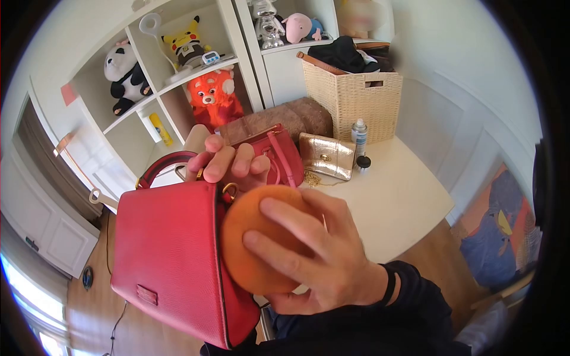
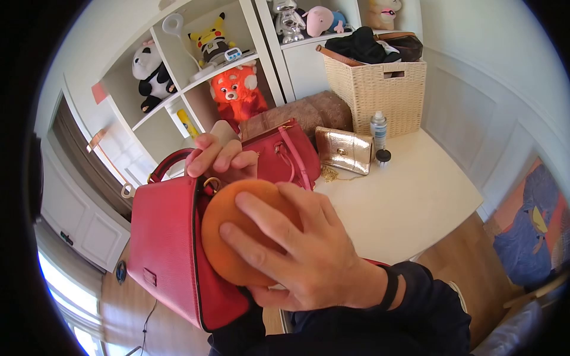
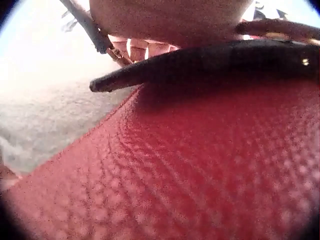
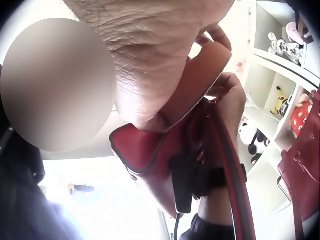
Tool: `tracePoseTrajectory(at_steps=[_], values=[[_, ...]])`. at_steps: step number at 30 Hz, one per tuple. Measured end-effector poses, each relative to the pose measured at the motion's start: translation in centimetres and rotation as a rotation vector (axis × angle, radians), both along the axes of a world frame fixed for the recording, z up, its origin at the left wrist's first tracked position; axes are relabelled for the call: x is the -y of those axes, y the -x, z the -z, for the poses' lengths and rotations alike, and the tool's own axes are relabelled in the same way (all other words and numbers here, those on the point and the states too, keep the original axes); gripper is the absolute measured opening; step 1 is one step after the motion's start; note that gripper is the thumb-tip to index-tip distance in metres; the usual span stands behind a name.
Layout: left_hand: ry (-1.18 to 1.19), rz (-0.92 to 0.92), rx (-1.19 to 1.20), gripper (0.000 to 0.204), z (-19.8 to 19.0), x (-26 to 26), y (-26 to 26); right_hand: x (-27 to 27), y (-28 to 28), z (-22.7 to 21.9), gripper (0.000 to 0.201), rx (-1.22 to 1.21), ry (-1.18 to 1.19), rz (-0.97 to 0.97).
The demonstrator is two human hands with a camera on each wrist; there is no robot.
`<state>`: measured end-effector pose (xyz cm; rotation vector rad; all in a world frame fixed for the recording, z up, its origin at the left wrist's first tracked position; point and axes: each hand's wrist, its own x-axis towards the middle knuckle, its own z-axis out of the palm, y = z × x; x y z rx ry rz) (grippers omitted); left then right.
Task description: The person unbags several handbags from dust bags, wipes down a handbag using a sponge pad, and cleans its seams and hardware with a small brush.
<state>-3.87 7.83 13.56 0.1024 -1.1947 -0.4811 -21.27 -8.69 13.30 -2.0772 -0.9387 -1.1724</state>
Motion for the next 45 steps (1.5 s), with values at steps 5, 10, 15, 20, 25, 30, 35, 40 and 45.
tracePoseTrajectory(at_steps=[5, 10, 15, 20, 25, 30, 35, 40, 45], values=[[-0.024, -0.075, -0.139, 0.029, -0.5, -0.5, 0.9, -0.8, 2.1, 1.8, 0.056, 0.003, 0.066, 0.004], [-0.024, -0.134, -0.181, 0.024, -0.8, -0.9, 0.6, -0.7, 3.3, 3.1, 0.073, -0.064, 0.151, -0.082], [-0.036, -0.223, -0.253, 0.021, -0.6, -1.7, 0.5, 0.4, 2.8, 3.1, 0.075, -0.197, 0.112, -0.243], [-0.09, -0.127, -0.254, 0.032, 0.6, -4.7, -1.5, 4.6, 2.1, 1.8, 0.072, -0.296, 0.179, -0.417], [-0.053, -0.38, -0.019, 0.037, 2.4, -9.4, -6.5, 6.3, 3.4, 2.9, 0.082, -0.267, -0.12, -0.222], [-0.004, -0.822, -0.291, 0.03, -0.1, -10.8, -1.0, 5.0, 3.1, 1.8, 0.081, -0.313, -0.079, -0.117], [0.0, -1.159, -0.367, 0.025, -1.3, -9.5, 2.1, 3.6, 2.4, 2.0, 0.084, -0.341, -0.077, -0.156], [-0.156, -1.387, -0.121, 0.027, -0.9, -9.3, 2.3, 2.0, 3.2, 2.3, 0.079, -0.354, -0.133, -0.282], [-0.199, -1.398, -0.27, 0.027, -1.1, -9.4, 1.6, 0.0, 2.8, 3.5, 0.067, -0.09, -0.232, -0.58]])
